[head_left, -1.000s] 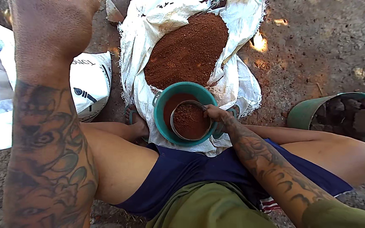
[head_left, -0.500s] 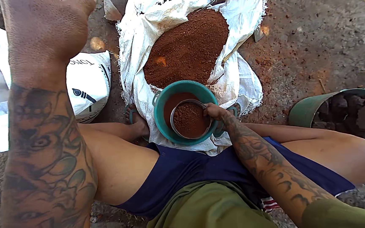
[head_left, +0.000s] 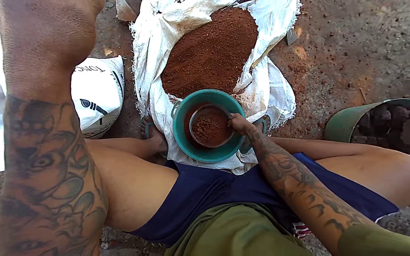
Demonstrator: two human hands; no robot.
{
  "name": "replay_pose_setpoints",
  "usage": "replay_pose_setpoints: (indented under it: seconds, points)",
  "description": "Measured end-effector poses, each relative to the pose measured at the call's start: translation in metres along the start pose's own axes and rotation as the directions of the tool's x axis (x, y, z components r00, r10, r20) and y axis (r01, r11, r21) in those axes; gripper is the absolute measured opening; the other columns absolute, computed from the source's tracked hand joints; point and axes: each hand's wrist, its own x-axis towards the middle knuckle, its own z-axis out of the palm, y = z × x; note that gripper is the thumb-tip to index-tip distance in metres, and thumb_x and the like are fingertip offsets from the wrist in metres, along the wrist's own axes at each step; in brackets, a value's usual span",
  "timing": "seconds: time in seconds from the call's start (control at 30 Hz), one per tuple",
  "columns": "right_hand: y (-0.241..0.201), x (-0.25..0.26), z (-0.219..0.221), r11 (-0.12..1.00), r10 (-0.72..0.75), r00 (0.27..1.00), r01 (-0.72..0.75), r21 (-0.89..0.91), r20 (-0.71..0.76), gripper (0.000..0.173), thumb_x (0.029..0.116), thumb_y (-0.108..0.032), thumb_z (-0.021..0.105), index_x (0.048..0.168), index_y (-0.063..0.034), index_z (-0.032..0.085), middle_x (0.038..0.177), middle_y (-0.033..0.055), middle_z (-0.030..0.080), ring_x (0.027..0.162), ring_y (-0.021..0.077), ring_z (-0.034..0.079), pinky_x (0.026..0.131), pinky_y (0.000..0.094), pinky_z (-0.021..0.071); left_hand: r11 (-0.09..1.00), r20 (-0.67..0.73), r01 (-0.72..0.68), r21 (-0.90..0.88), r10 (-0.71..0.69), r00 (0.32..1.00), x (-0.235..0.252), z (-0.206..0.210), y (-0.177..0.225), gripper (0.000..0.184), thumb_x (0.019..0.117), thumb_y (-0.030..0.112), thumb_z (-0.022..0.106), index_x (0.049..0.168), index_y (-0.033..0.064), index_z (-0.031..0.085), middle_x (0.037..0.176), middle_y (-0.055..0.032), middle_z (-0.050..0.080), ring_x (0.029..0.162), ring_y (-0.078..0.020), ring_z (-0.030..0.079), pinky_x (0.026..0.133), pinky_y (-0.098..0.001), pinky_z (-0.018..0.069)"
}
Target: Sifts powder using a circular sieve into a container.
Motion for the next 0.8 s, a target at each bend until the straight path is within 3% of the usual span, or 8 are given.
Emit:
replay_pose_setpoints:
  seconds: [0.17, 0.27, 0.37, 0.5, 0.6, 0.73, 0.8]
  points:
    - [0.000, 0.003, -0.001, 0.995, 0.046, 0.996, -0.039, -0.088, 0.079, 0.055, 0.0896, 0.008, 0.052, 0.139, -0.0134, 0.058, 0.106, 0.0180, 0.066, 0.080, 0.0269, 0.065, 0.063, 0.0442, 0.0561, 1.000, 0.000, 0.016, 0.007, -0.016, 1.000, -0.001, 0.000, 0.002, 0.041, 0.0913, 0.049, 0.063, 0.076, 0.0120, 0.056, 0.074, -0.0016, 0.053, 0.067, -0.0141, 0.052, 0.061, -0.0452, 0.0434]
    - [0.004, 0.007, 0.000, 1.000, 0.030, 0.999, -0.029, 0.008, -0.043, 0.059, 0.0883, 0.009, 0.053, 0.142, -0.0158, 0.058, 0.108, 0.0197, 0.068, 0.080, 0.0291, 0.069, 0.060, 0.0450, 0.0592, 1.000, -0.009, -0.005, 0.008, 0.005, 1.000, 0.000, 0.000, -0.001, 0.041, 0.0914, 0.049, 0.063, 0.077, 0.0112, 0.056, 0.075, -0.0030, 0.054, 0.068, -0.0160, 0.053, 0.062, -0.0480, 0.0432]
    - [0.012, 0.016, -0.007, 0.997, 0.028, 0.998, -0.023, -0.076, 0.060, 0.055, 0.0859, 0.009, 0.055, 0.136, -0.0121, 0.061, 0.108, 0.0175, 0.067, 0.083, 0.0260, 0.066, 0.065, 0.0443, 0.0563, 1.000, -0.020, -0.003, -0.005, 0.003, 1.000, -0.001, 0.002, -0.003, 0.039, 0.0915, 0.048, 0.064, 0.076, 0.0129, 0.057, 0.074, -0.0008, 0.054, 0.067, -0.0133, 0.053, 0.060, -0.0447, 0.0439]
    - [0.005, 0.009, -0.004, 1.000, 0.023, 0.999, -0.023, 0.002, -0.031, 0.055, 0.0891, 0.009, 0.052, 0.139, -0.0126, 0.059, 0.108, 0.0201, 0.067, 0.083, 0.0288, 0.069, 0.065, 0.0457, 0.0602, 0.999, -0.003, 0.045, -0.004, -0.045, 0.999, 0.000, 0.000, -0.001, 0.038, 0.0926, 0.048, 0.063, 0.081, 0.0119, 0.061, 0.079, -0.0030, 0.057, 0.071, -0.0152, 0.055, 0.065, -0.0473, 0.0450]
    - [0.005, 0.011, -0.006, 0.991, 0.038, 0.997, -0.029, -0.131, 0.069, 0.053, 0.0884, 0.008, 0.053, 0.137, -0.0136, 0.062, 0.113, 0.0182, 0.066, 0.088, 0.0275, 0.066, 0.069, 0.0468, 0.0570, 0.999, -0.006, 0.042, -0.008, -0.042, 0.999, -0.002, 0.000, 0.003, 0.036, 0.0931, 0.046, 0.063, 0.082, 0.0125, 0.061, 0.079, -0.0010, 0.056, 0.071, -0.0124, 0.053, 0.065, -0.0448, 0.0446]
    - [0.006, 0.012, -0.003, 0.997, 0.052, 0.999, -0.052, -0.061, 0.003, 0.056, 0.0909, 0.007, 0.051, 0.143, -0.0139, 0.056, 0.109, 0.0204, 0.067, 0.079, 0.0279, 0.068, 0.062, 0.0447, 0.0590, 0.999, -0.003, 0.044, -0.011, -0.044, 0.999, -0.001, -0.001, 0.004, 0.037, 0.0949, 0.047, 0.063, 0.086, 0.0110, 0.064, 0.080, -0.0024, 0.057, 0.071, -0.0134, 0.053, 0.066, -0.0453, 0.0442]
    - [0.009, 0.016, -0.006, 0.988, 0.050, 0.995, -0.038, -0.149, 0.083, 0.052, 0.0901, 0.007, 0.053, 0.138, -0.0117, 0.060, 0.110, 0.0172, 0.066, 0.085, 0.0247, 0.065, 0.070, 0.0442, 0.0561, 0.999, -0.005, 0.040, -0.016, -0.040, 0.999, 0.001, 0.001, 0.001, 0.037, 0.0941, 0.048, 0.062, 0.084, 0.0127, 0.063, 0.078, -0.0004, 0.056, 0.068, -0.0118, 0.053, 0.064, -0.0429, 0.0449]
